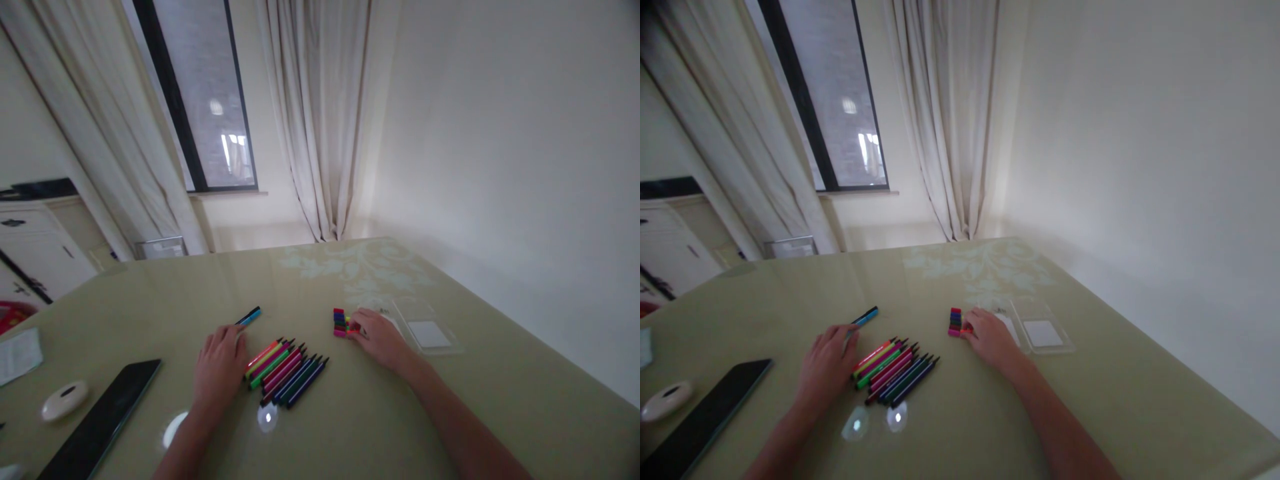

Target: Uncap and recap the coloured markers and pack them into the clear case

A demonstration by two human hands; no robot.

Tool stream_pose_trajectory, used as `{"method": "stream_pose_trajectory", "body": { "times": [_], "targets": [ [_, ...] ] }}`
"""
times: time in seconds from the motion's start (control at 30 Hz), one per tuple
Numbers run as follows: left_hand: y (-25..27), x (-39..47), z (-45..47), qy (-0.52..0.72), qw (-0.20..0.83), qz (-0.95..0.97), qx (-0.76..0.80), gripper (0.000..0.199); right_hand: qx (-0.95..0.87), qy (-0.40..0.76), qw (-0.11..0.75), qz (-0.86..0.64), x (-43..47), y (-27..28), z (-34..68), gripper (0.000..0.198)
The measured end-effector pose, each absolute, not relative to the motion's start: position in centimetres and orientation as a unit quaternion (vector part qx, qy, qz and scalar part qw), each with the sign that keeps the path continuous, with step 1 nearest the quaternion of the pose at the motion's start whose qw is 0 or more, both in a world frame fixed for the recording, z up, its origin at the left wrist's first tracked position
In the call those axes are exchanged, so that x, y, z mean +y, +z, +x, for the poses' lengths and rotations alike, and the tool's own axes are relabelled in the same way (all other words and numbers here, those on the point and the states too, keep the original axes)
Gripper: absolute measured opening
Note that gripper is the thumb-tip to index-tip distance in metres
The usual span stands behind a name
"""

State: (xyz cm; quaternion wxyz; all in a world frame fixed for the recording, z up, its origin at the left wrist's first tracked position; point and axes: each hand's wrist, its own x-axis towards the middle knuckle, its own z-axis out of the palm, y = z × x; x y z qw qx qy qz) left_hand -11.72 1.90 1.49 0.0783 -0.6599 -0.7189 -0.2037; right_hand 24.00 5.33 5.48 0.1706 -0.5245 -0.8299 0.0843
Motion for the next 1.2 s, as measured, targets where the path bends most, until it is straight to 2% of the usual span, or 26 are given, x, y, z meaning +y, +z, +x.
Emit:
{"method": "stream_pose_trajectory", "body": {
  "times": [0.13, 0.4, 0.67, 0.83, 0.97, 1.2],
  "targets": [
    [1.3, 1.9, -12.9, -0.17, 0.106, -0.615, -0.763, 0.04, -0.827, 0.088, 0.154, -0.533, 5.3, 5.4, 23.8, 0.002],
    [1.2, 1.9, -13.3, -0.134, 0.055, -0.613, -0.777, 0.029, -0.822, 0.089, 0.134, -0.546, 5.4, 5.1, 23.7, 0.009],
    [1.0, 2.2, -10.7, -0.275, 0.086, -0.697, -0.656, 0.025, -0.816, 0.071, 0.158, -0.551, 5.4, 4.9, 23.6, 0.012],
    [1.3, 0.8, -6.9, -0.308, 0.08, -0.796, -0.516, 0.022, -0.85, 0.076, 0.251, -0.457, 3.7, 4.9, 21.0, 0.047],
    [2.1, -0.4, -5.4, -0.31, 0.098, -0.826, -0.461, 0.023, -0.891, 0.025, 0.242, -0.384, 2.2, 4.5, 19.0, 0.022],
    [3.1, -1.4, -3.9, -0.217, 0.124, -0.836, -0.488, 0.032, -0.896, -0.003, 0.266, -0.357, 1.7, 3.9, 17.7, 0.018]
  ]
}}
